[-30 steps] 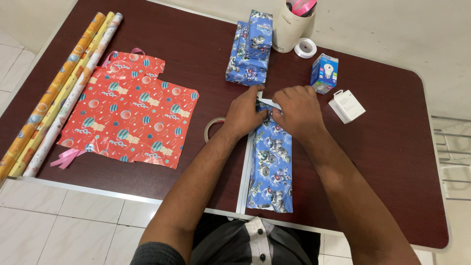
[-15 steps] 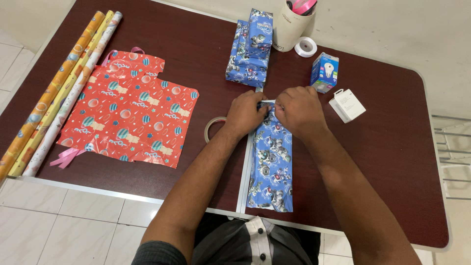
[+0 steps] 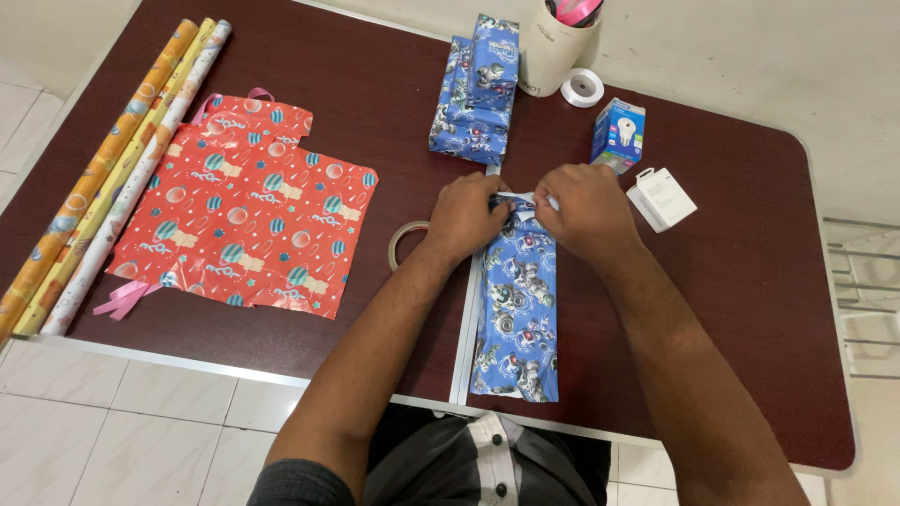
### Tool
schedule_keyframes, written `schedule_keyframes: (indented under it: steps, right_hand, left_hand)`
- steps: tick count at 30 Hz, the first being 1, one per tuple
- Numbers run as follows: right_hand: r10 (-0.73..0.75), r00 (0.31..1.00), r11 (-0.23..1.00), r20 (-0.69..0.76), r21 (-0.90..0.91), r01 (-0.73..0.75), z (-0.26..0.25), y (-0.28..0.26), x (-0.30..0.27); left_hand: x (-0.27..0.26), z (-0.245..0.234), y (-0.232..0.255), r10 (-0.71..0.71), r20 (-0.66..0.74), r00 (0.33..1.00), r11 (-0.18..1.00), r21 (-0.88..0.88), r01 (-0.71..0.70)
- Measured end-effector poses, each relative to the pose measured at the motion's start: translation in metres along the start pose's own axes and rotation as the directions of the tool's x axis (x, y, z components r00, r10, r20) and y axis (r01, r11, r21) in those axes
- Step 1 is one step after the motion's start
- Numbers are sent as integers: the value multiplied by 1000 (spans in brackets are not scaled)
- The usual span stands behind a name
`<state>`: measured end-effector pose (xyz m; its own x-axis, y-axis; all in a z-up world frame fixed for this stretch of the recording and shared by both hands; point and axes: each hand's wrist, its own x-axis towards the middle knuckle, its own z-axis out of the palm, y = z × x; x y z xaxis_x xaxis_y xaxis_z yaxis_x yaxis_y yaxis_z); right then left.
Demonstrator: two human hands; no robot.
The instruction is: The person wraps a small rectangular box with blue patterned wrapping paper on a table. They fold the paper around the box, apply clear tape to secure the folds, and use scissors to cut the tape. The wrapped box is placed on the table with other wrapped items.
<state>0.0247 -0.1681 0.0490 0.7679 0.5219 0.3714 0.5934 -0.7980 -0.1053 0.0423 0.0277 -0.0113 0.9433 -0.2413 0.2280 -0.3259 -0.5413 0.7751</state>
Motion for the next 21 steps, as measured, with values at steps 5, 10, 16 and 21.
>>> schedule_keyframes:
  steps: [5,10,16,21]
  right_hand:
    - [-41,999,998,-13,55,41,-5,-3,-3]
    - [-62,998,987,29,152,57,-8,-8,-6]
    - [-60,989,951,138,308,14,-8,-13,-17]
    - [-64,988,944,138,331,15,-6,-16,-27]
  left_hand:
    - [-10,-10,1,120,2,993,985,-129,-118]
    - [-21,-11,-2,182,36,983,977,-117,-177]
    - [-34,-1,-9,238,24,971,971,-38,-237]
    - [-46,0,-6,277,-15,961,961,9,-277]
